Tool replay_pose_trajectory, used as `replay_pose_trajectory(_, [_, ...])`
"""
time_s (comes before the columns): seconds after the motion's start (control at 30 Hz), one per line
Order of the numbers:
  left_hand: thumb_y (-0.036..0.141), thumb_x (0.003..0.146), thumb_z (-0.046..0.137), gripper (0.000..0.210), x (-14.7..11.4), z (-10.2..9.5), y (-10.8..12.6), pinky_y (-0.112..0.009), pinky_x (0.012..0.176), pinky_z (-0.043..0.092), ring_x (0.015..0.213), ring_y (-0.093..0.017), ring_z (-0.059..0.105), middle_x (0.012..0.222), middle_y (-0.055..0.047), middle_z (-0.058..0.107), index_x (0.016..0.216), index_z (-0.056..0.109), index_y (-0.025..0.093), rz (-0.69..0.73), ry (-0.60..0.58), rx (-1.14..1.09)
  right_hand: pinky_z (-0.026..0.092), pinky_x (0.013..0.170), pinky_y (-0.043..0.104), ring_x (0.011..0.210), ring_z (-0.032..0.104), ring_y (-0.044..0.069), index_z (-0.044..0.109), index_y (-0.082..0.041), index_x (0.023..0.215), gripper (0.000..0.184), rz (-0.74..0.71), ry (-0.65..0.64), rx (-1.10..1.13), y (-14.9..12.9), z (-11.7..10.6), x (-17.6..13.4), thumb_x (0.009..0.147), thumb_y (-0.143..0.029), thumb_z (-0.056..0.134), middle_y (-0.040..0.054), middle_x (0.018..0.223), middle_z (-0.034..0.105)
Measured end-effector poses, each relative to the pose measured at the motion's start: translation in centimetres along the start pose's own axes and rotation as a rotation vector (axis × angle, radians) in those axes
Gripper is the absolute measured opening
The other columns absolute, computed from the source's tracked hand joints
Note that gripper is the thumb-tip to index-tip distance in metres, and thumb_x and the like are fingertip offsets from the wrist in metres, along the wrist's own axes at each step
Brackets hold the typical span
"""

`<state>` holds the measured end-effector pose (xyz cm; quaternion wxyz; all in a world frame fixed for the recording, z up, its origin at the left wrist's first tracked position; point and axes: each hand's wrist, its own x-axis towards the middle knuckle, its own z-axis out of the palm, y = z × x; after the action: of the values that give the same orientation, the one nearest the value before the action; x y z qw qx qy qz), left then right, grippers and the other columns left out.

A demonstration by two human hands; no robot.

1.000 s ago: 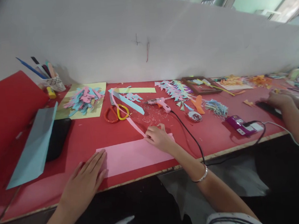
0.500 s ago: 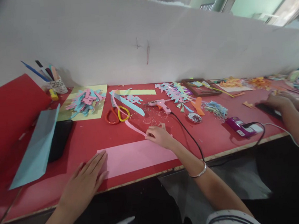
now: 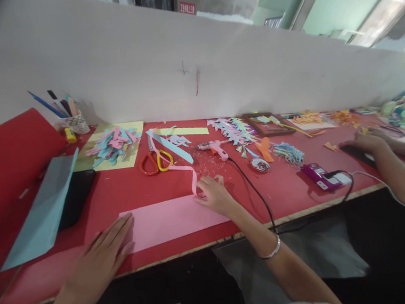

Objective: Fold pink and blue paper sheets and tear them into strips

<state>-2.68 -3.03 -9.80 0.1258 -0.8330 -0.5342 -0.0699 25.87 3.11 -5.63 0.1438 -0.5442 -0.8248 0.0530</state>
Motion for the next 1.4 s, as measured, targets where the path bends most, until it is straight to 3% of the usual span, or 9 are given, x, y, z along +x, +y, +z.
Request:
replay_pose_trajectory(0.3, [0.036, 0.086, 0.016, 0.05, -0.7, 1.5, -0.9, -0.031, 0.086, 0.04, 0.104, -0.015, 0.054, 0.117, -0.004, 0.056, 0.119, 0.049, 0.018, 0.012, 0.078, -0.062, 0.02, 0.07, 0.028, 0.067, 0.046, 0.011, 0.045, -0.015, 0.061, 0.018, -0.048, -0.068, -0.024, -0.2, 0.7, 0.6, 0.078, -0.017, 0.044, -0.0014, 0.067, 0.051])
replay_pose_trajectory(0.57, [0.039, 0.086, 0.017, 0.049, -1.0, 1.9, -1.0, -0.031, 0.087, 0.038, 0.102, -0.016, 0.054, 0.117, -0.005, 0.057, 0.121, 0.046, 0.02, 0.011, 0.125, -0.105, 0.019, 0.068, 0.028, 0.066, 0.046, 0.01, 0.048, -0.015, 0.063, 0.019, 0.039, -0.114, 0.031, 0.2, 0.8, 1.0, 0.08, -0.023, 0.047, -0.0021, 0.068, 0.052])
replay_pose_trajectory(0.8, [0.037, 0.087, 0.017, 0.049, -0.9, 1.5, -1.0, -0.031, 0.087, 0.04, 0.105, -0.017, 0.053, 0.118, -0.005, 0.056, 0.12, 0.047, 0.018, 0.029, 0.111, -0.08, 0.019, 0.071, 0.03, 0.069, 0.048, 0.012, 0.047, -0.016, 0.061, 0.02, 0.033, -0.148, 0.097, 0.7, 0.4, 1.7, 0.08, -0.023, 0.048, -0.0017, 0.069, 0.054])
replay_pose_trajectory(1.07, [0.037, 0.087, 0.014, 0.05, -0.9, 1.4, -1.0, -0.031, 0.086, 0.04, 0.105, -0.015, 0.053, 0.118, -0.005, 0.055, 0.119, 0.047, 0.018, 0.017, 0.091, -0.073, 0.021, 0.072, 0.03, 0.066, 0.047, 0.011, 0.046, -0.016, 0.068, 0.017, 0.119, -0.091, 0.121, 1.1, 0.1, 1.8, 0.082, -0.024, 0.044, -0.0015, 0.072, 0.053])
replay_pose_trajectory(1.2, [0.038, 0.087, 0.015, 0.049, -1.3, 1.5, -1.3, -0.029, 0.088, 0.039, 0.107, -0.014, 0.052, 0.119, -0.005, 0.055, 0.122, 0.044, 0.018, 0.004, 0.121, -0.081, 0.021, 0.073, 0.03, 0.073, 0.047, 0.014, 0.046, -0.017, 0.075, 0.012, 0.019, 0.007, 0.071, 1.0, 0.1, 0.5, 0.077, -0.028, 0.049, 0.0006, 0.079, 0.053])
replay_pose_trajectory(1.4, [0.038, 0.087, 0.017, 0.049, -1.7, 1.8, -1.9, -0.031, 0.088, 0.041, 0.107, -0.015, 0.052, 0.12, -0.004, 0.055, 0.127, 0.036, 0.02, 0.023, 0.128, -0.103, 0.02, 0.073, 0.03, 0.073, 0.046, 0.014, 0.048, -0.017, 0.068, 0.013, -0.087, -0.059, -0.077, 0.8, 0.4, 0.2, 0.08, -0.021, 0.043, 0.0015, 0.076, 0.053])
